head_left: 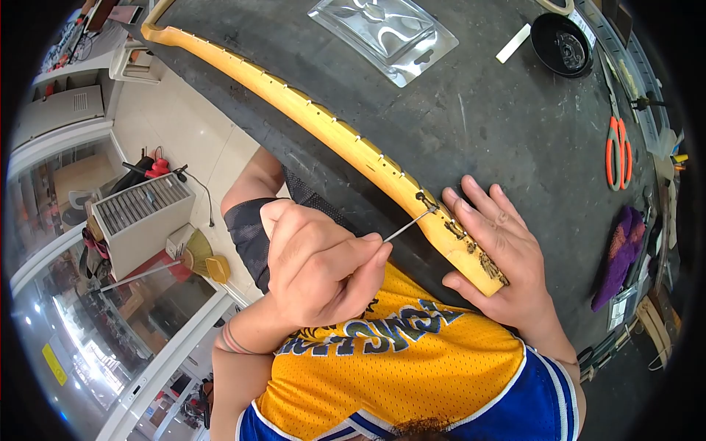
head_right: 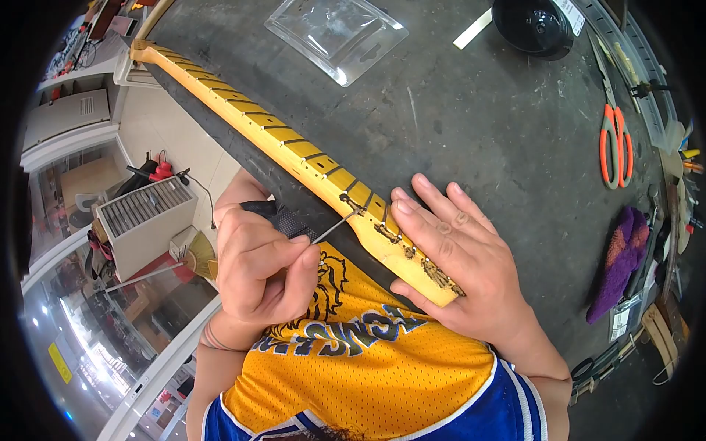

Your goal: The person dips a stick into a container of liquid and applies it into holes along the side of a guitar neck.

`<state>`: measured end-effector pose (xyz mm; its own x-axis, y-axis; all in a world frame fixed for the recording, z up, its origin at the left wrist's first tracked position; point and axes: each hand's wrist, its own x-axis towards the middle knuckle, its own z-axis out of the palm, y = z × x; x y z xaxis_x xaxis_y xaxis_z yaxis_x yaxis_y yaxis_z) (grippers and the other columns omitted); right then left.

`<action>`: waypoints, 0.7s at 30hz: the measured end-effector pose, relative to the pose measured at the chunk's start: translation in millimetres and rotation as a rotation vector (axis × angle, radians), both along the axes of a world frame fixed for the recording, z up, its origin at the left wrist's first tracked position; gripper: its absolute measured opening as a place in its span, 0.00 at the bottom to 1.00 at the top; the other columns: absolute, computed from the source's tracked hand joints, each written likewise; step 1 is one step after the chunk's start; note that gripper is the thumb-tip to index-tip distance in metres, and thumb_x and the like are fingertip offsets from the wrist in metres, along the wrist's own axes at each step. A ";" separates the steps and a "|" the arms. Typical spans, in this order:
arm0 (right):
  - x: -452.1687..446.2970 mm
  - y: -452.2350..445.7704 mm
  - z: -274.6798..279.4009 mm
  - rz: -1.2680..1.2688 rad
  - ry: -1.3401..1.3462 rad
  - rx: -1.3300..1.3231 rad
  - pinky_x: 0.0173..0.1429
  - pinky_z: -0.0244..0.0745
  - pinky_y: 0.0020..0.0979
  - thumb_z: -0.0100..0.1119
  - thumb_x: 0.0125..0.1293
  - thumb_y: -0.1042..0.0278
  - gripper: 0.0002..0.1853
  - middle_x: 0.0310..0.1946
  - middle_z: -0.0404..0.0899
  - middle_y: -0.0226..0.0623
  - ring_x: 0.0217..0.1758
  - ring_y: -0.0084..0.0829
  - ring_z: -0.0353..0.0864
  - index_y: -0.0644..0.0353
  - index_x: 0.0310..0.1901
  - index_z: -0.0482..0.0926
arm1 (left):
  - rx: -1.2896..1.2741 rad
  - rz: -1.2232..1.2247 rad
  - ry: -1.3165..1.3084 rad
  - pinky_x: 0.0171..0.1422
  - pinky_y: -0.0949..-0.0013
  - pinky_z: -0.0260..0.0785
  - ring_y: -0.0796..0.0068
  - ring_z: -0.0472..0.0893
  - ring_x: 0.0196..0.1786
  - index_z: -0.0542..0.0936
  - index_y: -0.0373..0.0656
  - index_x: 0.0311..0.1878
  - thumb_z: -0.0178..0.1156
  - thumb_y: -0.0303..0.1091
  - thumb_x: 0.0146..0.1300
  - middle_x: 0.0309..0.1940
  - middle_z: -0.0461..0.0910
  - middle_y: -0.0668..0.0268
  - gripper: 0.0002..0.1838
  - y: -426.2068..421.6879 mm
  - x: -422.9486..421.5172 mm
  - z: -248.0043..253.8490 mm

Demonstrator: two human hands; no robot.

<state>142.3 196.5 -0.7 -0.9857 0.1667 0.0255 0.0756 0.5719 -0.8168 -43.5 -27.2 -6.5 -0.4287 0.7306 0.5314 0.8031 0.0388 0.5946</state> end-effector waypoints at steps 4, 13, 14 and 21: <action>-0.1 0.3 -0.8 0.002 0.005 0.007 0.94 0.63 0.59 0.90 0.62 0.59 0.47 0.78 0.87 0.44 0.89 0.53 0.77 0.57 0.83 0.81 | -0.002 0.018 0.014 0.49 0.58 0.60 0.65 0.78 0.34 0.88 0.42 0.50 0.84 0.19 0.55 0.32 0.83 0.69 0.20 -0.2 -5.3 -1.4; 0.1 -1.0 -0.2 -0.005 -0.004 -0.007 0.94 0.63 0.60 0.89 0.63 0.58 0.47 0.78 0.88 0.44 0.89 0.53 0.77 0.56 0.83 0.80 | 0.034 -0.001 -0.002 0.49 0.58 0.61 0.65 0.79 0.35 0.88 0.42 0.50 0.84 0.20 0.55 0.34 0.84 0.69 0.20 0.3 -3.6 -6.1; 0.1 -1.0 0.1 -0.004 -0.004 -0.007 0.94 0.63 0.60 0.89 0.63 0.58 0.47 0.78 0.88 0.44 0.89 0.53 0.77 0.56 0.83 0.80 | 0.035 0.000 -0.002 0.49 0.58 0.61 0.65 0.79 0.35 0.88 0.42 0.50 0.84 0.20 0.55 0.34 0.84 0.69 0.20 0.4 -3.3 -8.0; 0.1 -0.8 -0.2 -0.009 -0.004 -0.004 0.94 0.63 0.60 0.89 0.63 0.58 0.47 0.78 0.87 0.43 0.90 0.52 0.76 0.55 0.84 0.80 | 0.049 0.048 -0.018 0.50 0.58 0.61 0.64 0.80 0.36 0.88 0.43 0.50 0.84 0.20 0.56 0.34 0.85 0.69 0.20 -0.2 -7.7 -16.1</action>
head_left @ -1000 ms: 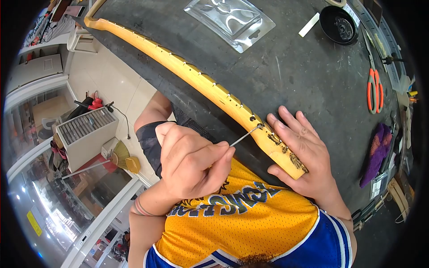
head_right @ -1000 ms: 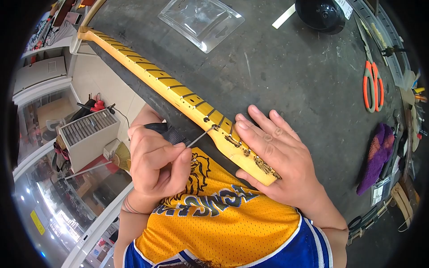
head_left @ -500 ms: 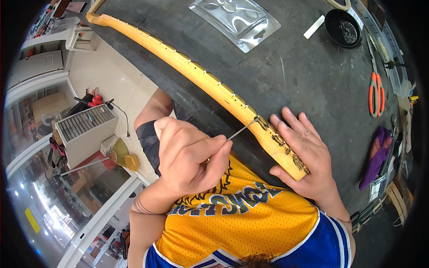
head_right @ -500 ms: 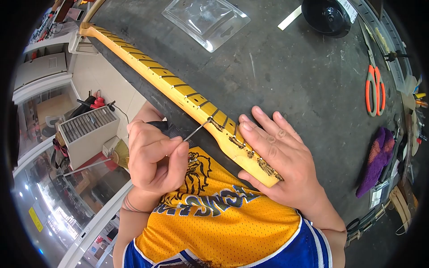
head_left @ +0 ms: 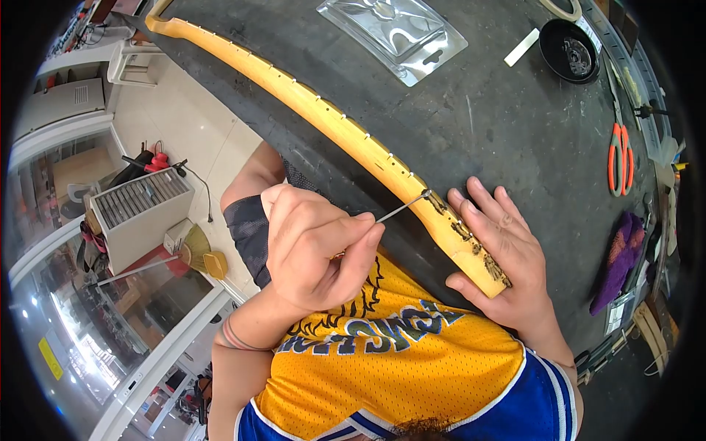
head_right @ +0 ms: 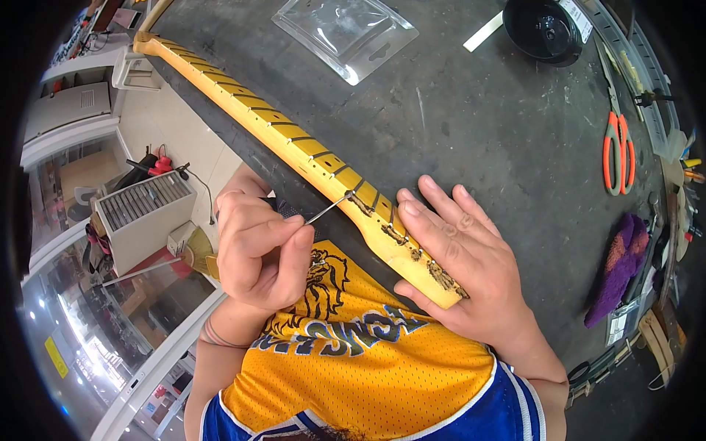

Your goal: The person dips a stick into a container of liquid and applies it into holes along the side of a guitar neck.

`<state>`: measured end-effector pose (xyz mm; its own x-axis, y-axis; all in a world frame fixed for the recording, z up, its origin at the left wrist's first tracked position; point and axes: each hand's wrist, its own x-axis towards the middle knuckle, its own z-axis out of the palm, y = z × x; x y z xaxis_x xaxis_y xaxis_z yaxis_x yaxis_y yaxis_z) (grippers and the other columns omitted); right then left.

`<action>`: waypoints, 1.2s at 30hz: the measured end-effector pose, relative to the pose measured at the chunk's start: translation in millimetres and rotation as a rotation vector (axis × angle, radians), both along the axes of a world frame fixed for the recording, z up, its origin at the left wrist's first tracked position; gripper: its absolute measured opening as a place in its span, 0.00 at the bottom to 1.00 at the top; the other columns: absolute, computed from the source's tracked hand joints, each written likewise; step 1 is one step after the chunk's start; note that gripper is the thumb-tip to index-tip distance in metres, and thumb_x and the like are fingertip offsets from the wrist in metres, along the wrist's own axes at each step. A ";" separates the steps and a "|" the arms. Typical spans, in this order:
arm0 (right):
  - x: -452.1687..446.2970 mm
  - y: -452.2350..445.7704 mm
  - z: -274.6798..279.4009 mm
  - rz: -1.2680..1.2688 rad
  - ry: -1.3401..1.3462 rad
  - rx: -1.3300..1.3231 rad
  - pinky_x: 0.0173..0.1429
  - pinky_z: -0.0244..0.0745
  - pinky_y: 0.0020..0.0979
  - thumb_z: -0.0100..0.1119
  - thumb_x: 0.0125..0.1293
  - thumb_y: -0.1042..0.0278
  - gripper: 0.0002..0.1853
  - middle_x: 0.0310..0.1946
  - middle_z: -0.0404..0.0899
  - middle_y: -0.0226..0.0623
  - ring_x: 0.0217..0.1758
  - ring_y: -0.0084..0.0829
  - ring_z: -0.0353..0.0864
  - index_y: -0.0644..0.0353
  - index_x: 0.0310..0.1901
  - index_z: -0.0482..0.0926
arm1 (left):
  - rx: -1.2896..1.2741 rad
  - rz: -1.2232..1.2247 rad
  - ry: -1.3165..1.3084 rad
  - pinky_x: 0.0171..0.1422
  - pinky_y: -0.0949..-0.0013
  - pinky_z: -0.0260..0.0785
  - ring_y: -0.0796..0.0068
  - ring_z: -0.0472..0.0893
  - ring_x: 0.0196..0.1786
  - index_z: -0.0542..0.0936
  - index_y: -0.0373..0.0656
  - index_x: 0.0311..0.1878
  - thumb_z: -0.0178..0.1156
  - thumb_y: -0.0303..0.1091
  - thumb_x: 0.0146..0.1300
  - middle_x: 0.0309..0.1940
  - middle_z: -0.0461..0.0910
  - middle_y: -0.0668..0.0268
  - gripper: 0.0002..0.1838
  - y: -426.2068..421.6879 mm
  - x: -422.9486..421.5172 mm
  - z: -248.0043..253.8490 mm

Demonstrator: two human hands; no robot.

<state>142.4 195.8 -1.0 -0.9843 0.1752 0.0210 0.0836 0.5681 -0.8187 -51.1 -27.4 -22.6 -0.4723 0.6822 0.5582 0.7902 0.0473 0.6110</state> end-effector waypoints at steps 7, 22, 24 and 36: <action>0.1 0.3 -0.3 0.007 0.000 0.013 0.94 0.63 0.60 0.89 0.64 0.57 0.47 0.78 0.87 0.44 0.90 0.53 0.76 0.55 0.84 0.80 | 0.019 0.001 -0.058 0.52 0.58 0.62 0.64 0.81 0.37 0.89 0.42 0.50 0.84 0.20 0.57 0.35 0.87 0.68 0.19 0.6 2.7 -4.0; 1.4 0.7 -3.7 0.018 0.005 0.032 0.93 0.63 0.59 0.88 0.65 0.56 0.47 0.78 0.87 0.47 0.90 0.54 0.76 0.55 0.84 0.80 | -0.022 -0.081 -0.023 0.50 0.57 0.54 0.70 0.82 0.32 0.90 0.41 0.52 0.84 0.20 0.56 0.32 0.87 0.72 0.20 5.7 5.3 -3.2; 1.3 0.7 -3.4 0.017 0.006 0.031 0.93 0.63 0.59 0.88 0.65 0.56 0.47 0.78 0.87 0.47 0.90 0.55 0.76 0.55 0.84 0.80 | -0.028 -0.065 -0.028 0.49 0.57 0.54 0.71 0.82 0.32 0.90 0.41 0.52 0.84 0.20 0.56 0.32 0.87 0.73 0.20 6.1 3.9 0.6; 0.6 0.2 -2.8 0.016 0.006 0.033 0.93 0.63 0.58 0.88 0.65 0.55 0.46 0.78 0.87 0.46 0.90 0.53 0.76 0.56 0.84 0.80 | -0.054 -0.093 -0.020 0.48 0.57 0.54 0.72 0.82 0.31 0.90 0.42 0.53 0.84 0.22 0.56 0.32 0.86 0.74 0.21 5.3 7.7 5.2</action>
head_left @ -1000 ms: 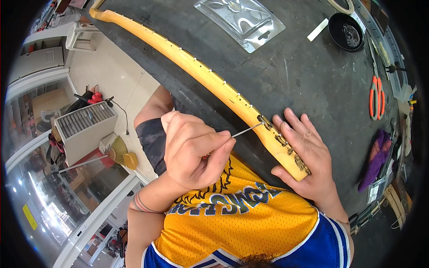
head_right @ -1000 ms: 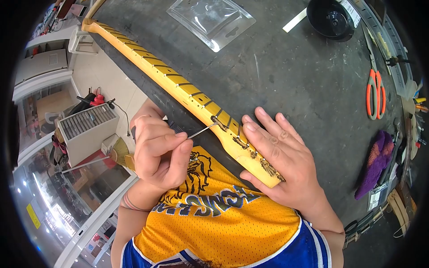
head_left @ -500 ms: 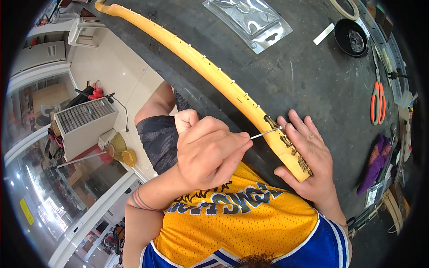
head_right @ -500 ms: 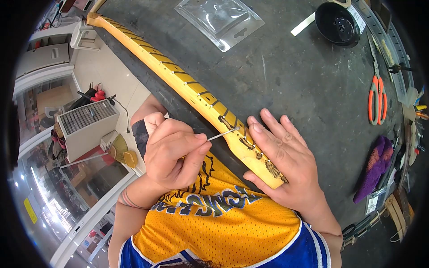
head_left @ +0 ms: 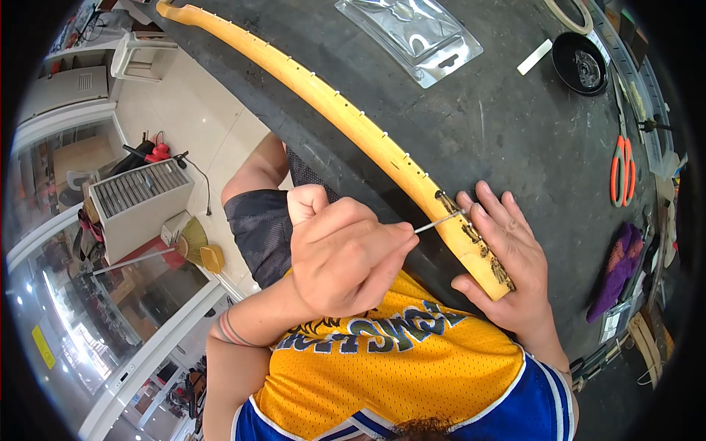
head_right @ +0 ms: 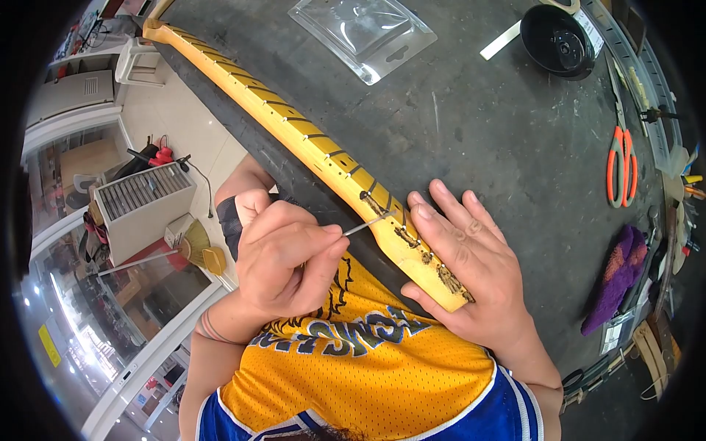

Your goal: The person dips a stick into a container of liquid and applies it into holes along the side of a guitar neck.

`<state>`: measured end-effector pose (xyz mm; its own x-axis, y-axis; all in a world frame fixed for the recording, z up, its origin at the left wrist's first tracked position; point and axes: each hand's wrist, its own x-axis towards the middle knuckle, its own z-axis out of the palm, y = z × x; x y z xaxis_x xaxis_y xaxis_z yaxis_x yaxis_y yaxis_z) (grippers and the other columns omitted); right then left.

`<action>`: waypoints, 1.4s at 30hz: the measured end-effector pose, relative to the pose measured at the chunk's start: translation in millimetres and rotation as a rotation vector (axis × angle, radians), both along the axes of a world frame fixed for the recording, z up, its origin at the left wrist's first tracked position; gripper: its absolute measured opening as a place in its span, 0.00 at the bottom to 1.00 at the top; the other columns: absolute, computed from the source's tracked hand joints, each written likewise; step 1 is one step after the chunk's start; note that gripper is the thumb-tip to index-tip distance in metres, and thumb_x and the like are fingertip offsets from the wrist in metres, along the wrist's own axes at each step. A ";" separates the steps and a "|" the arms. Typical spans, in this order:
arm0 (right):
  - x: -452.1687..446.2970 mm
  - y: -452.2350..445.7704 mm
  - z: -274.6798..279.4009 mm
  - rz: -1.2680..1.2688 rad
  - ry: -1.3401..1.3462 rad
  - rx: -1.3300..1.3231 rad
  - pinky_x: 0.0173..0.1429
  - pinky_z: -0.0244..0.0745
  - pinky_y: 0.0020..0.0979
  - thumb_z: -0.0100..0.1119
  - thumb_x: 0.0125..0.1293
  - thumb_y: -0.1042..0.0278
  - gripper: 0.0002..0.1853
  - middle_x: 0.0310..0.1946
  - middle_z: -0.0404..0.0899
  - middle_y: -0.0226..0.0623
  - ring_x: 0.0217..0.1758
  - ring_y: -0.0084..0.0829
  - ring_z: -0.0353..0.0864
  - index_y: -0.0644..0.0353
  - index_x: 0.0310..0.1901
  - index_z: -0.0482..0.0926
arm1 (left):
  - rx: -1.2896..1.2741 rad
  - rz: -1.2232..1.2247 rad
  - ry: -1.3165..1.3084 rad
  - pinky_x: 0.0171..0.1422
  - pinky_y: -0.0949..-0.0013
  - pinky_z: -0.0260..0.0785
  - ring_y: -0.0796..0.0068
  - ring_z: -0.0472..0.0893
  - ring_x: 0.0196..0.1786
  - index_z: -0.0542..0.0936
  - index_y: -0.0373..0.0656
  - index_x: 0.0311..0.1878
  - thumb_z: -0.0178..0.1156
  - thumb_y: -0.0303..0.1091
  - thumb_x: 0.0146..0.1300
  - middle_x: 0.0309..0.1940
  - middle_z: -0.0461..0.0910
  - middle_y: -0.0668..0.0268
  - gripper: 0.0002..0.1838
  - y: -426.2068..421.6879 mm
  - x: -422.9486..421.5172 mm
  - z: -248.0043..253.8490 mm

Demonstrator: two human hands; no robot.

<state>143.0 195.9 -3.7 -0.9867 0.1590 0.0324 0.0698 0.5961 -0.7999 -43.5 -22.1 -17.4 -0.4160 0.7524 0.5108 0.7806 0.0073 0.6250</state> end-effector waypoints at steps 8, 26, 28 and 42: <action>0.5 -0.1 0.4 0.000 -0.001 0.005 0.94 0.63 0.58 0.88 0.66 0.54 0.46 0.78 0.87 0.46 0.90 0.53 0.76 0.56 0.84 0.80 | 0.025 0.087 0.003 0.49 0.58 0.54 0.73 0.80 0.29 0.90 0.40 0.52 0.83 0.19 0.58 0.29 0.85 0.74 0.20 0.8 -8.0 -3.1; 1.7 0.0 -1.9 0.010 -0.006 0.017 0.94 0.62 0.58 0.88 0.66 0.52 0.47 0.79 0.86 0.46 0.90 0.53 0.76 0.57 0.84 0.79 | 0.011 0.086 0.042 0.49 0.59 0.53 0.73 0.78 0.28 0.90 0.40 0.51 0.83 0.18 0.57 0.29 0.83 0.74 0.19 1.0 -16.3 2.1; 1.5 0.3 -1.3 0.011 -0.006 0.028 0.94 0.63 0.58 0.87 0.66 0.52 0.47 0.79 0.86 0.47 0.90 0.53 0.76 0.57 0.84 0.79 | 0.016 0.089 0.036 0.49 0.59 0.53 0.73 0.77 0.28 0.90 0.40 0.50 0.83 0.18 0.57 0.28 0.83 0.74 0.18 0.7 -15.9 3.0; 0.9 0.3 -1.3 0.010 -0.001 0.029 0.94 0.63 0.59 0.87 0.67 0.51 0.46 0.78 0.87 0.47 0.90 0.53 0.76 0.57 0.84 0.80 | 0.038 0.089 0.008 0.47 0.58 0.52 0.73 0.76 0.26 0.90 0.40 0.49 0.83 0.18 0.56 0.28 0.83 0.74 0.18 -3.0 -11.8 8.3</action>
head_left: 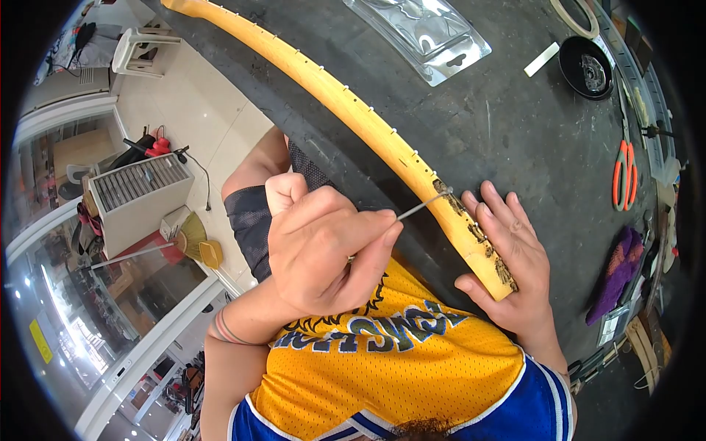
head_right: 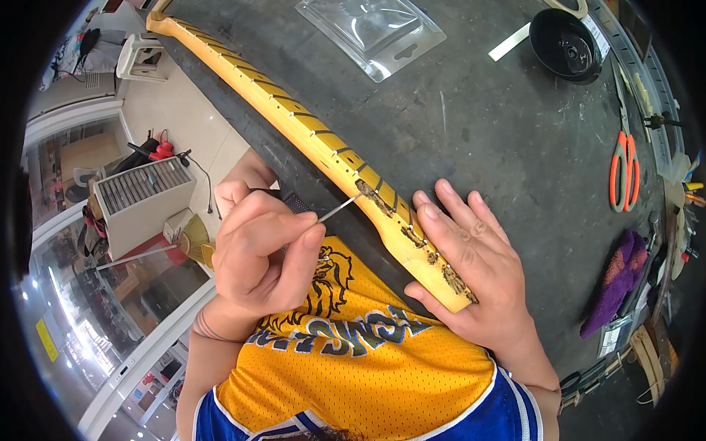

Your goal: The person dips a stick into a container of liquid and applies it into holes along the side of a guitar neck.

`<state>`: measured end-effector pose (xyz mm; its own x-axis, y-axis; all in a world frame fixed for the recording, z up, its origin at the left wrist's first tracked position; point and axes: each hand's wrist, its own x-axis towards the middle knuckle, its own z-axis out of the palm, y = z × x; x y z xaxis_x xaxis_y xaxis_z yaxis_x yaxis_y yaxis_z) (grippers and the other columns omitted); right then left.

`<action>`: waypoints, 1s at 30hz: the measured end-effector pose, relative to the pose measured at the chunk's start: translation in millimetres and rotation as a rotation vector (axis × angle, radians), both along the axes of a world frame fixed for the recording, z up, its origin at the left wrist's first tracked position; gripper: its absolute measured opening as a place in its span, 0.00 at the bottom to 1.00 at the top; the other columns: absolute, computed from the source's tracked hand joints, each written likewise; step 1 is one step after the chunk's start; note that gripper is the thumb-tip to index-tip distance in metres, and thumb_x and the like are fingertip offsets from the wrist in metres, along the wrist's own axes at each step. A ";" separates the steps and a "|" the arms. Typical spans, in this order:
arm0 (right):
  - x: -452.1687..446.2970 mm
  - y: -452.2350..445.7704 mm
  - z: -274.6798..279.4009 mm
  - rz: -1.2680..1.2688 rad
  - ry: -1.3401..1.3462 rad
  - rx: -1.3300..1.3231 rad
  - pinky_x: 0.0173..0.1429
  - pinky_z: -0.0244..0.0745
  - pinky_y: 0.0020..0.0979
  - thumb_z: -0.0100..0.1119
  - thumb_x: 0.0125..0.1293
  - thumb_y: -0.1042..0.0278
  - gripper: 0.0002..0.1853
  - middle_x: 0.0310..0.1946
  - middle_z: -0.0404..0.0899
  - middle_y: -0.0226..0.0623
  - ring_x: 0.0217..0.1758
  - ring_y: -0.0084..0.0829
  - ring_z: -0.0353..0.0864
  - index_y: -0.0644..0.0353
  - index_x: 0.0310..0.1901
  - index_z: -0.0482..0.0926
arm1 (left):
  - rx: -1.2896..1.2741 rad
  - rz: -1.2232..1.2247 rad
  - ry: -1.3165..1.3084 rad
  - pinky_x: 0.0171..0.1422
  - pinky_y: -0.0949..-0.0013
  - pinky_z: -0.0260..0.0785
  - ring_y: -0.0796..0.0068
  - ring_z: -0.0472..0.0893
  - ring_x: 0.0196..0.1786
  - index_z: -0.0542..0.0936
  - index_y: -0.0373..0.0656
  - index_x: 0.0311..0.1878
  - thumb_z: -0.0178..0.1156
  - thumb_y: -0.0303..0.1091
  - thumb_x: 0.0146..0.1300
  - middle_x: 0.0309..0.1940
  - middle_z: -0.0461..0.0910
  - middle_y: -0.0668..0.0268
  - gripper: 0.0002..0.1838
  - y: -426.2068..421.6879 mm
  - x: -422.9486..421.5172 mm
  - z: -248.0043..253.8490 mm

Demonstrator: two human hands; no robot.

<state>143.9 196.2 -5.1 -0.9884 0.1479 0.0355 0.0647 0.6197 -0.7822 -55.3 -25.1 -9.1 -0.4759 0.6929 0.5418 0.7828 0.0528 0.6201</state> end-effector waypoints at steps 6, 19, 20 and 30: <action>0.9 -0.2 -0.7 -0.001 -0.001 -0.010 0.94 0.62 0.59 0.87 0.67 0.51 0.46 0.78 0.87 0.47 0.90 0.54 0.75 0.57 0.84 0.79 | -0.018 -0.017 -0.017 0.47 0.58 0.52 0.74 0.75 0.26 0.90 0.40 0.49 0.82 0.18 0.57 0.27 0.82 0.74 0.17 -3.8 3.6 -4.3; 0.3 -0.5 0.4 -0.007 -0.011 -0.017 0.94 0.62 0.58 0.88 0.66 0.53 0.47 0.79 0.86 0.46 0.91 0.53 0.75 0.56 0.84 0.79 | -0.012 -0.022 -0.008 0.47 0.58 0.53 0.73 0.75 0.26 0.89 0.40 0.50 0.81 0.17 0.59 0.28 0.83 0.74 0.17 -0.3 -0.1 -5.9; 0.3 -0.5 0.2 -0.007 -0.010 -0.017 0.94 0.62 0.58 0.88 0.66 0.53 0.47 0.79 0.86 0.46 0.91 0.53 0.75 0.56 0.84 0.79 | -0.029 -0.024 -0.014 0.47 0.58 0.53 0.73 0.75 0.26 0.89 0.40 0.50 0.81 0.17 0.59 0.28 0.83 0.74 0.17 -0.8 -0.2 -6.1; 0.0 -1.0 0.7 -0.010 -0.012 -0.011 0.94 0.62 0.58 0.88 0.66 0.53 0.46 0.78 0.87 0.47 0.90 0.53 0.75 0.57 0.84 0.80 | 0.007 -0.012 0.010 0.47 0.58 0.53 0.73 0.75 0.26 0.89 0.40 0.50 0.81 0.17 0.58 0.28 0.83 0.74 0.18 1.7 -3.4 -4.4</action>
<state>144.0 195.2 -4.4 -0.9871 0.1583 0.0220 0.0803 0.6102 -0.7882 -58.6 -23.4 -13.5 -0.4626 0.6947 0.5508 0.7892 0.0396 0.6129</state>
